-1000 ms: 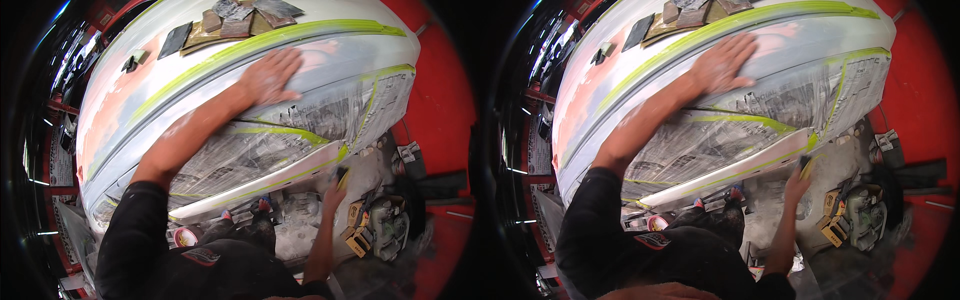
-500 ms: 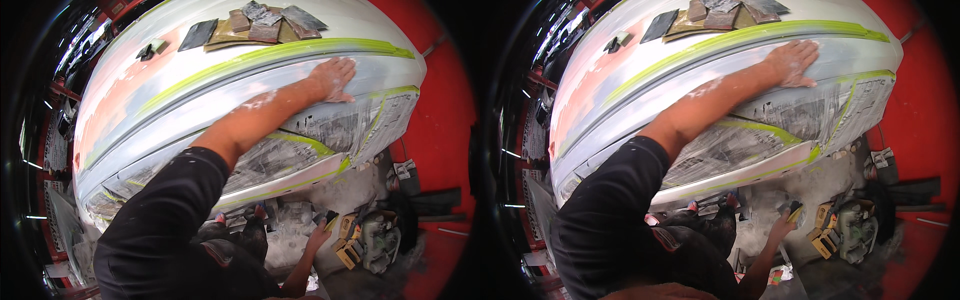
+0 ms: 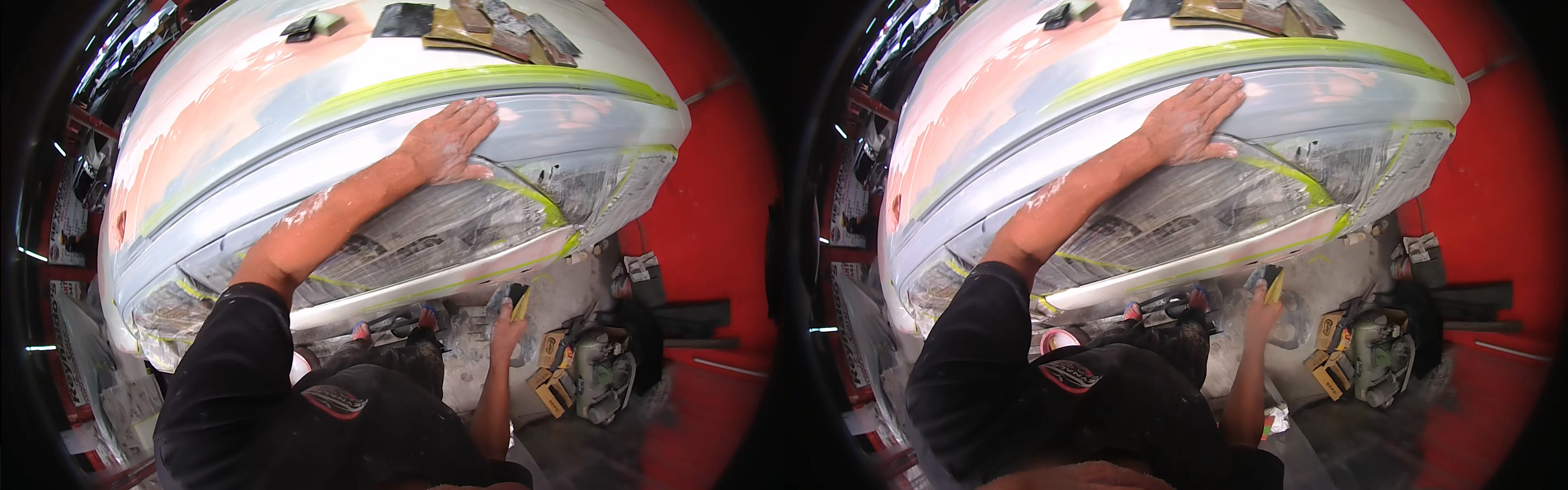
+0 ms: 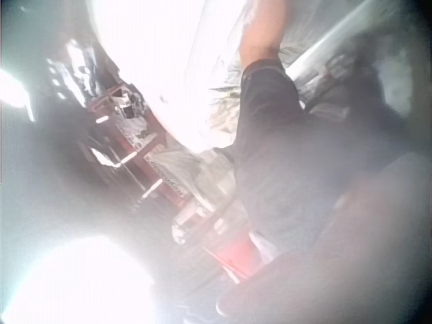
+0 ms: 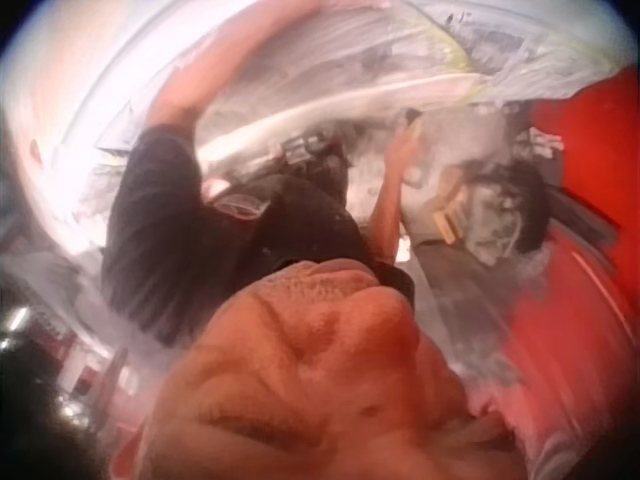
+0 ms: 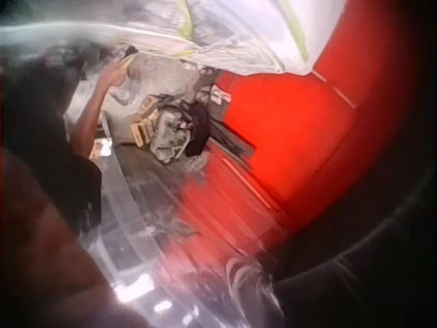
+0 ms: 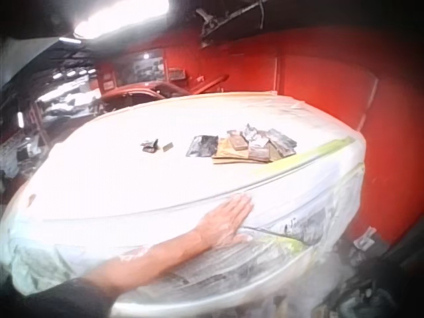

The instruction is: The person sands a car panel using a sanding block and sandpaper. They repeatedly rub the surface and periodically touch it with their hand to check smoothness. The panel is masked with tape and covered with newspaper.

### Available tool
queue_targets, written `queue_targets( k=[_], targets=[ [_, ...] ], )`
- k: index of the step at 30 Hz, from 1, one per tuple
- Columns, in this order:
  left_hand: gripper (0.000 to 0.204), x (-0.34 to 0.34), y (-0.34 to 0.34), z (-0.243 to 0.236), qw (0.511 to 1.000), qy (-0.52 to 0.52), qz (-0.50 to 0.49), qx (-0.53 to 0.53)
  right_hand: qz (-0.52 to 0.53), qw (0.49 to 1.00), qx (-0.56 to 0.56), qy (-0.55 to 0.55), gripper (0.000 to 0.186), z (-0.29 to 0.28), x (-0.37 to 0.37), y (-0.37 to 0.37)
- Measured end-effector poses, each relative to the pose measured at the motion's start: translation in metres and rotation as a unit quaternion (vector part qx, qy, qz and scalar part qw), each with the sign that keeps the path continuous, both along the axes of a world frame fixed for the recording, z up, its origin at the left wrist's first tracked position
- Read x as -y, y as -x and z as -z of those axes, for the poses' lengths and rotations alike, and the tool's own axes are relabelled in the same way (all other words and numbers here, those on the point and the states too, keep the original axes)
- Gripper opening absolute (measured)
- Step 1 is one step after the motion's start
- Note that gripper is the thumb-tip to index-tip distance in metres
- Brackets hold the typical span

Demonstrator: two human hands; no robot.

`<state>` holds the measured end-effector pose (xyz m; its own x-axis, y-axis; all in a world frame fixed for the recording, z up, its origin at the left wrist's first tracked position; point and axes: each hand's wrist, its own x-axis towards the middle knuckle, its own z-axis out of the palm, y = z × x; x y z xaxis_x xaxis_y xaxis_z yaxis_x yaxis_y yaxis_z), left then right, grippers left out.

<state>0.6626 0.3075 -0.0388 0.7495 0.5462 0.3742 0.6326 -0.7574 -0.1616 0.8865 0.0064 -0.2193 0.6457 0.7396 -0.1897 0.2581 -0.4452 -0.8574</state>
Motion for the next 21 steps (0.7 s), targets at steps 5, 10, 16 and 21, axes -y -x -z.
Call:
queue_targets(
  k=[5, 10, 16, 21],
  targets=[
    [0.095, 0.051, 0.093, -0.001, 0.999, 0.023, -0.047, -0.007, -0.064, 0.993, 0.078, -0.054, 0.043, 0.014, 0.022, 0.044],
    [0.097, 0.105, 0.194, -0.002, 0.991, 0.045, -0.121, -0.029, -0.088, 0.992, 0.068, -0.064, 0.047, -0.007, 0.030, 0.087],
    [0.101, 0.168, 0.313, -0.005, 0.976, 0.053, -0.207, -0.035, -0.123, 0.988, 0.085, -0.044, 0.054, -0.016, 0.028, 0.113],
    [0.101, 0.203, 0.360, -0.006, 0.966, 0.046, -0.248, -0.052, -0.131, 0.990, 0.056, -0.004, 0.058, -0.025, 0.026, 0.116]
  ],
)
